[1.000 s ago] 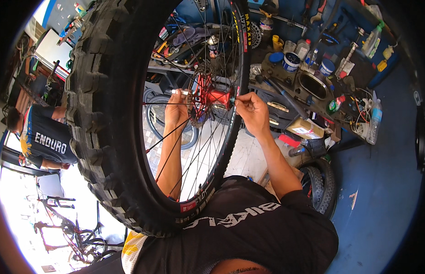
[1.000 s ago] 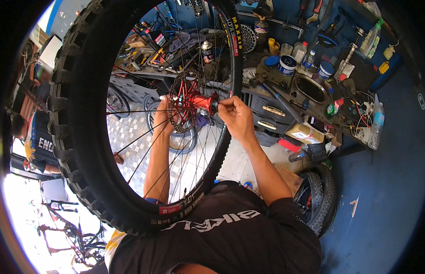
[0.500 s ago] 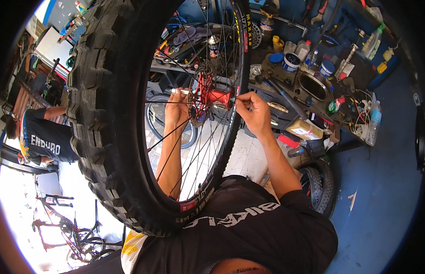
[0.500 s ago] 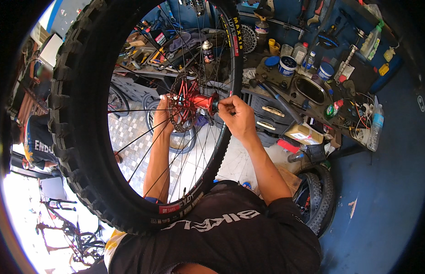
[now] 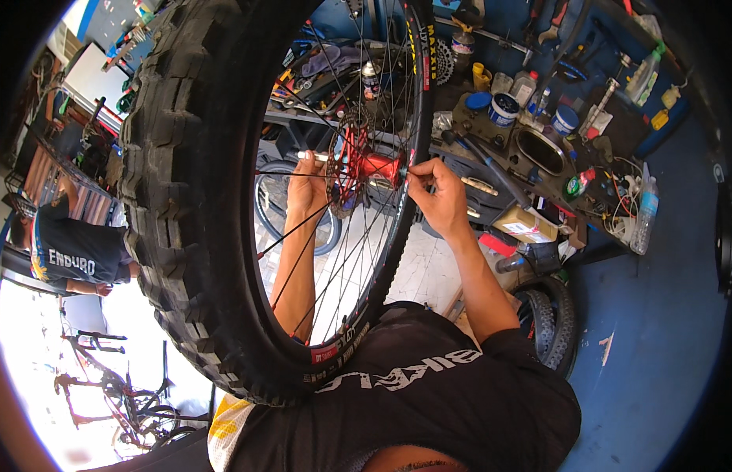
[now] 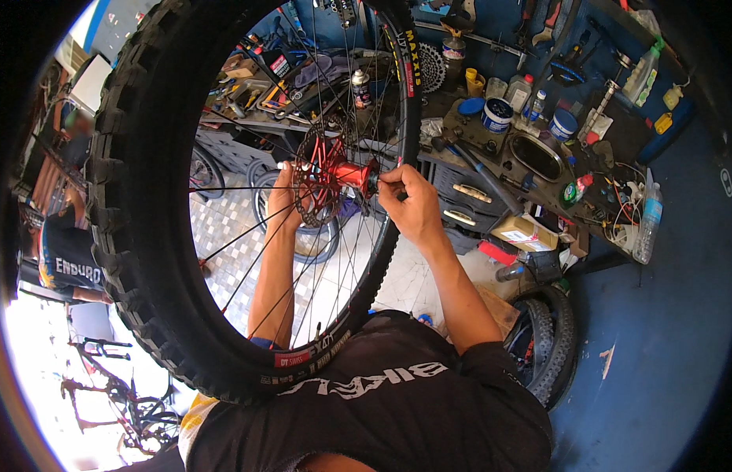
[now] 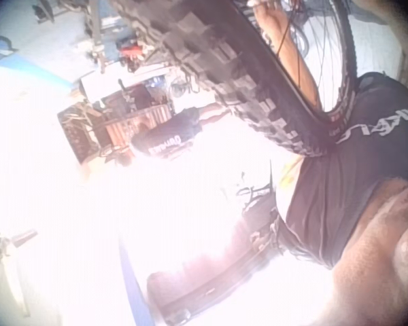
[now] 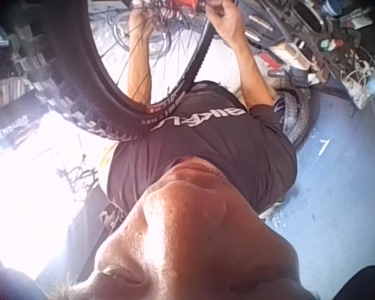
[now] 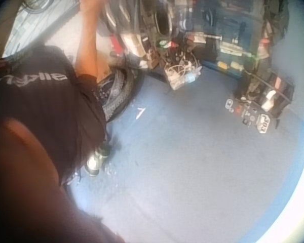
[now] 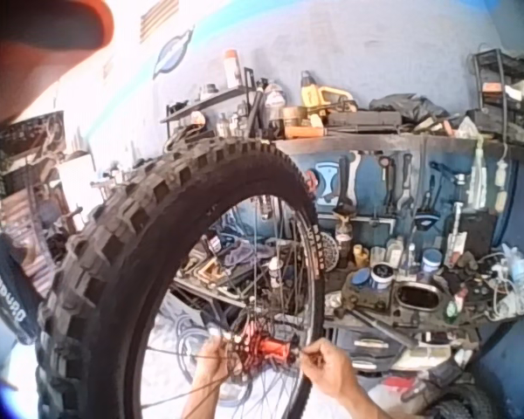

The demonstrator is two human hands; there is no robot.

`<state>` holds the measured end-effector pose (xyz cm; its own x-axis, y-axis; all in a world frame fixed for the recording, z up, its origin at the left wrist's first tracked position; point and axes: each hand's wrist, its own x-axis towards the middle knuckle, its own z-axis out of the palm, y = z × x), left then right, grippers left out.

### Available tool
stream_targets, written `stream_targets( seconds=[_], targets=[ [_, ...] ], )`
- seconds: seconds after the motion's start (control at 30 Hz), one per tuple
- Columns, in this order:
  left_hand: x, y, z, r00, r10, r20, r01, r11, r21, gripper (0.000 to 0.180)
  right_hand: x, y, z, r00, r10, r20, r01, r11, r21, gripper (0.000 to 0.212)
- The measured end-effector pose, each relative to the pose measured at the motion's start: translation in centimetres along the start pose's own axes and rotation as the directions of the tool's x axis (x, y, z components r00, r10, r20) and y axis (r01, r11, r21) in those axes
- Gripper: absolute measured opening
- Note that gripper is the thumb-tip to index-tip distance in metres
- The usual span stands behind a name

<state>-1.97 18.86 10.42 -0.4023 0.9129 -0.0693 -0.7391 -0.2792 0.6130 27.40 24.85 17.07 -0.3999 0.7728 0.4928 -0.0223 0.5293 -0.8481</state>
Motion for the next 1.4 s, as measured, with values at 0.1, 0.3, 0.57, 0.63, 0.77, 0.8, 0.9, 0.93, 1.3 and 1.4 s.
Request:
stream_targets(
  seconds=[0.1,0.3,0.57,0.63,0.77,0.8,0.9,0.93,1.3,1.4],
  targets=[
    [-0.4,0.5,1.8,0.997,-0.080,0.021,0.080,0.997,-0.004,0.039,0.1,0.3,0.1,0.990,-0.132,-0.048,0.131,0.991,-0.027,0.006],
    [-1.4,0.2,1.7,0.988,0.088,0.129,-0.085,0.996,-0.025,0.040,-0.1,1.0,-0.1,0.984,0.175,0.007,-0.174,0.967,0.187,0.010],
    [-1.9,1.2,3.2,0.980,-0.043,0.192,0.082,0.977,-0.198,0.032,-0.1,0.7,-0.1,0.997,-0.042,-0.063,0.044,0.999,0.028,0.008],
    [-2.0,0.6,3.7,0.993,0.058,0.101,-0.048,0.994,-0.096,0.033,-0.2,0.5,-0.1,0.987,0.154,-0.054,-0.142,0.973,0.181,0.010],
    [-0.2,1.0,-0.8,0.999,-0.007,0.054,0.007,1.000,0.008,0.040,0.0,0.2,0.0,0.997,0.078,0.003,-0.078,0.996,0.049,0.011],
    [0.3,1.0,-2.0,0.976,-0.018,0.218,0.031,0.998,-0.057,0.040,0.0,0.0,0.0,1.000,-0.004,-0.003,0.004,1.000,0.004,0.010],
    [0.6,0.6,-1.4,0.920,-0.022,0.392,0.089,0.984,-0.154,0.036,-0.1,0.5,0.1,0.995,-0.078,-0.061,0.080,0.996,0.027,0.010],
    [-0.8,0.2,2.6,0.967,-0.040,0.250,0.076,0.988,-0.138,0.034,-0.2,1.0,-0.3,0.993,-0.069,-0.099,0.073,0.996,0.046,0.010],
    [-1.3,0.6,2.0,0.984,-0.037,0.176,0.059,0.991,-0.122,0.038,0.0,0.5,-0.3,0.998,0.036,-0.042,-0.032,0.996,0.087,0.010],
    [-1.3,0.5,1.6,0.997,0.050,0.061,-0.050,0.999,-0.005,0.040,0.1,-0.3,-0.4,0.989,0.149,0.014,-0.149,0.984,0.093,0.011]
  ],
)
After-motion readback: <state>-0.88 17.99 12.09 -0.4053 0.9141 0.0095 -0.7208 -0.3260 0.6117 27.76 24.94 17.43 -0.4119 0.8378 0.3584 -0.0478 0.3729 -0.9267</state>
